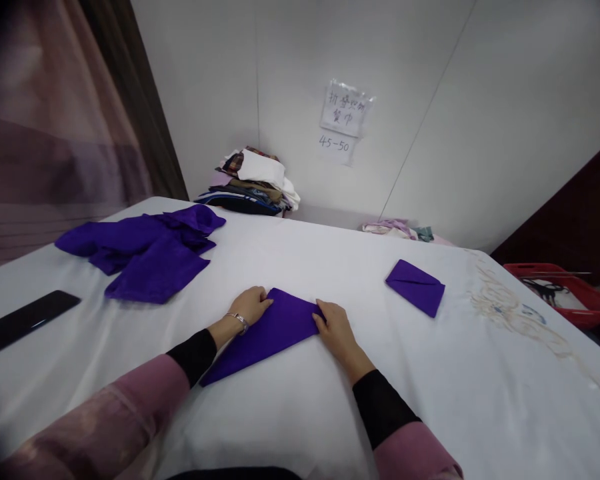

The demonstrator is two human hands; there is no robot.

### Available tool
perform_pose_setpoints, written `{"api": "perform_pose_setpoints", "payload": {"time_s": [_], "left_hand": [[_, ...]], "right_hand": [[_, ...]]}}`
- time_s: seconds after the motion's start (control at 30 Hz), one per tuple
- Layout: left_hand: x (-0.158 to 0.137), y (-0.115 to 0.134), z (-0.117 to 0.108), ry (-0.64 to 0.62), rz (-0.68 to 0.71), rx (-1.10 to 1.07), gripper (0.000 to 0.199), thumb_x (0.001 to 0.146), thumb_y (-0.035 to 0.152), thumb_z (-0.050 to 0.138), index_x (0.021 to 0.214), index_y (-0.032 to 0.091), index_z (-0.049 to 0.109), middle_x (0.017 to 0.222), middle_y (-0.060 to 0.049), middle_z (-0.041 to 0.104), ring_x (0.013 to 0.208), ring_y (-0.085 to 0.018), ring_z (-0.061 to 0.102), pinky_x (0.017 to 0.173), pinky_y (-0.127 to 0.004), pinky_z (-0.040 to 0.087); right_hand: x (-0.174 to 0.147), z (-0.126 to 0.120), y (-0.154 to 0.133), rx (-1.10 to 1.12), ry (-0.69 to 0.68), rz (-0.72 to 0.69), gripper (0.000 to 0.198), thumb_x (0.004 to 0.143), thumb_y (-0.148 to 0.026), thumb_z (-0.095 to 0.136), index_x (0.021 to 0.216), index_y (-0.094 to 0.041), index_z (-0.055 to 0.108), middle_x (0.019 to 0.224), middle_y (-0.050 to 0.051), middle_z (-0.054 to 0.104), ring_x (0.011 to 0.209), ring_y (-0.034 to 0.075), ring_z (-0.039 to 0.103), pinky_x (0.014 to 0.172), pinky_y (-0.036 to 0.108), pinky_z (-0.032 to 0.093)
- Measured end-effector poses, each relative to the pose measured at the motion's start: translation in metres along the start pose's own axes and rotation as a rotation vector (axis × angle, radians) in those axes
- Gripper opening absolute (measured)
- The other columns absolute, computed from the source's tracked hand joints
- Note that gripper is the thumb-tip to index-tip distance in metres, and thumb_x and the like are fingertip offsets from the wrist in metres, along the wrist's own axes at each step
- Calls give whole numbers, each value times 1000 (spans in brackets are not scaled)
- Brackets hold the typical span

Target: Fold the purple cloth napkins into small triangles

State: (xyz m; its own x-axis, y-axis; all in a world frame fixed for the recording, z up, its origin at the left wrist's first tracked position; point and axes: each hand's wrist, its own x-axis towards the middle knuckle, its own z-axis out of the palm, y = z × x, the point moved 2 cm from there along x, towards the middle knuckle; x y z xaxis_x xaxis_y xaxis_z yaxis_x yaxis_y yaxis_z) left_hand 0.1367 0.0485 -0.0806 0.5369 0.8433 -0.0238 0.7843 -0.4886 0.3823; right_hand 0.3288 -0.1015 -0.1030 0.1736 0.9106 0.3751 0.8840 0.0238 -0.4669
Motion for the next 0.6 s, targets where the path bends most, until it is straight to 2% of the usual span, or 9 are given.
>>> {"api": "perform_pose_setpoints", "payload": {"time_s": [0.13, 0.3, 0.47, 0.6], "left_hand": [[-2, -1, -2, 19, 7, 5, 15, 78, 31, 53, 70, 19, 53, 81, -4, 60, 78, -18, 56, 64, -28, 39], [-5, -1, -3, 48, 11, 9, 14, 79, 29, 52, 70, 19, 53, 82, -5, 59, 81, -20, 55, 67, -29, 40], [-9, -3, -5, 64, -13, -8, 12, 78, 31, 56, 75, 18, 55, 85, -5, 59, 82, -20, 56, 69, -29, 41], [-15, -11, -9, 50, -26, -49, 19, 75, 34, 60, 84, 17, 58, 87, -6, 61, 84, -20, 58, 70, -29, 43]], "right_hand": [[0, -3, -1, -65, -14, -21, 39, 89, -34, 43, 124, -18, 51, 115, 10, 61, 106, 23, 54, 95, 45, 39], [6, -5, -26, -135, -72, -109, 42, 91, -35, 39, 129, -20, 46, 127, 10, 54, 122, 25, 43, 105, 52, 24], [19, 11, -59, -132, -283, -235, 50, 90, -43, 39, 135, -19, 39, 139, 10, 41, 132, 24, 29, 108, 51, 19], [19, 25, -64, -169, -427, -248, 59, 88, -50, 39, 136, -15, 37, 143, 12, 33, 135, 25, 22, 108, 50, 17]]}}
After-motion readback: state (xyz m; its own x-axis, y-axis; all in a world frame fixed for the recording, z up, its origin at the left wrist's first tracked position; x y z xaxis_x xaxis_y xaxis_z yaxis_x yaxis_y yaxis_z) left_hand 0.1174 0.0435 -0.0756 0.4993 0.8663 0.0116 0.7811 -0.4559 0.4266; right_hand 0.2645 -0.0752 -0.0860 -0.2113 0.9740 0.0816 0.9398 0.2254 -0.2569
